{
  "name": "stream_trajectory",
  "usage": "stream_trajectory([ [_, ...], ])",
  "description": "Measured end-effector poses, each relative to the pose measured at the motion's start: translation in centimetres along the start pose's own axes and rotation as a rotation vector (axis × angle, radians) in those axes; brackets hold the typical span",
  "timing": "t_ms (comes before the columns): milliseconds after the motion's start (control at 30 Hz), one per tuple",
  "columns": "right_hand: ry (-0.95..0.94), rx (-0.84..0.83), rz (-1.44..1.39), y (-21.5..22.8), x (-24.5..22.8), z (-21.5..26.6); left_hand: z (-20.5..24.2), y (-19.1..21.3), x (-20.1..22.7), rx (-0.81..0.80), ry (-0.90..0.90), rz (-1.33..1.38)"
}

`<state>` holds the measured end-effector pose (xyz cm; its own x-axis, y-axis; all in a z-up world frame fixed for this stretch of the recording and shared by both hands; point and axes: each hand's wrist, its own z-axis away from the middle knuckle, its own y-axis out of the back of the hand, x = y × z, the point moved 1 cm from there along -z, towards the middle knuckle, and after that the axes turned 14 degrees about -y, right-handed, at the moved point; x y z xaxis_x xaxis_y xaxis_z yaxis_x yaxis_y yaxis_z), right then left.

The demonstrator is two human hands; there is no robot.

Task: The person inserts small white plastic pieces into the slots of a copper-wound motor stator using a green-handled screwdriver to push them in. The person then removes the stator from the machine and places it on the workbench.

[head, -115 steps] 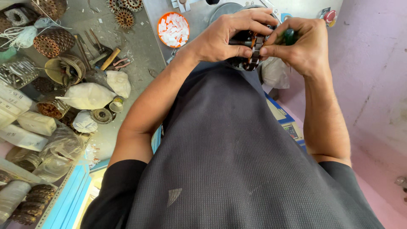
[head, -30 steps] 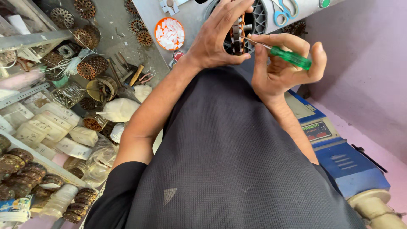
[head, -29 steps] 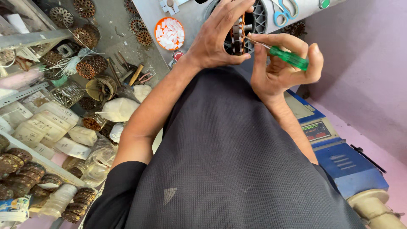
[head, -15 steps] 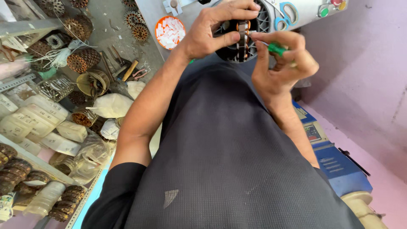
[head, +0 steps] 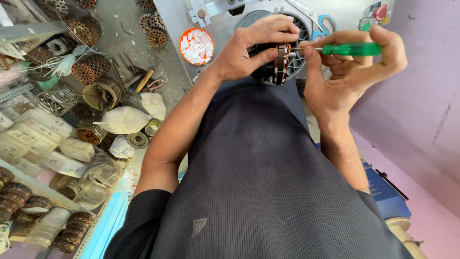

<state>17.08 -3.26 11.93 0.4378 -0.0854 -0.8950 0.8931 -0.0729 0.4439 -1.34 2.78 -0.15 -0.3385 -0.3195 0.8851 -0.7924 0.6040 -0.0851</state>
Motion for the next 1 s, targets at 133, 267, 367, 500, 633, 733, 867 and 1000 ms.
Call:
stream_trajectory([
  [133,-0.078,-0.085,0.066,0.4,0.7,-1.0,0.0,0.2,-0.2,0.009,-0.021,0.044],
  [267,-0.076,-0.231,-0.038,1.4,1.1,-3.5,0.0,0.0,-0.3,0.016,-0.056,0.04],
  [367,-0.007,-0.335,0.048,1.8,0.5,-5.7,0.1,0.0,-0.1,0.025,-0.054,0.04],
  [500,-0.044,-0.358,0.016,1.1,-0.6,-4.9,-0.2,0.2,0.1,0.035,-0.046,0.043],
  [633,0.256,-0.267,0.213,-0.1,-1.5,-3.4,-0.4,0.2,0.6,0.033,-0.023,-0.001],
  [733,0.155,-0.242,0.068,0.6,-1.0,-2.8,-0.3,0.1,1.0,0.058,-0.027,-0.016],
  [867,0.011,-0.053,-0.196,3.4,1.9,-2.5,2.3,0.2,2.0,0.326,0.027,-0.39],
  [1000,-0.356,-0.113,-0.324,5.4,6.2,-3.2,8.0,1.3,0.7,0.59,0.396,-0.732],
])
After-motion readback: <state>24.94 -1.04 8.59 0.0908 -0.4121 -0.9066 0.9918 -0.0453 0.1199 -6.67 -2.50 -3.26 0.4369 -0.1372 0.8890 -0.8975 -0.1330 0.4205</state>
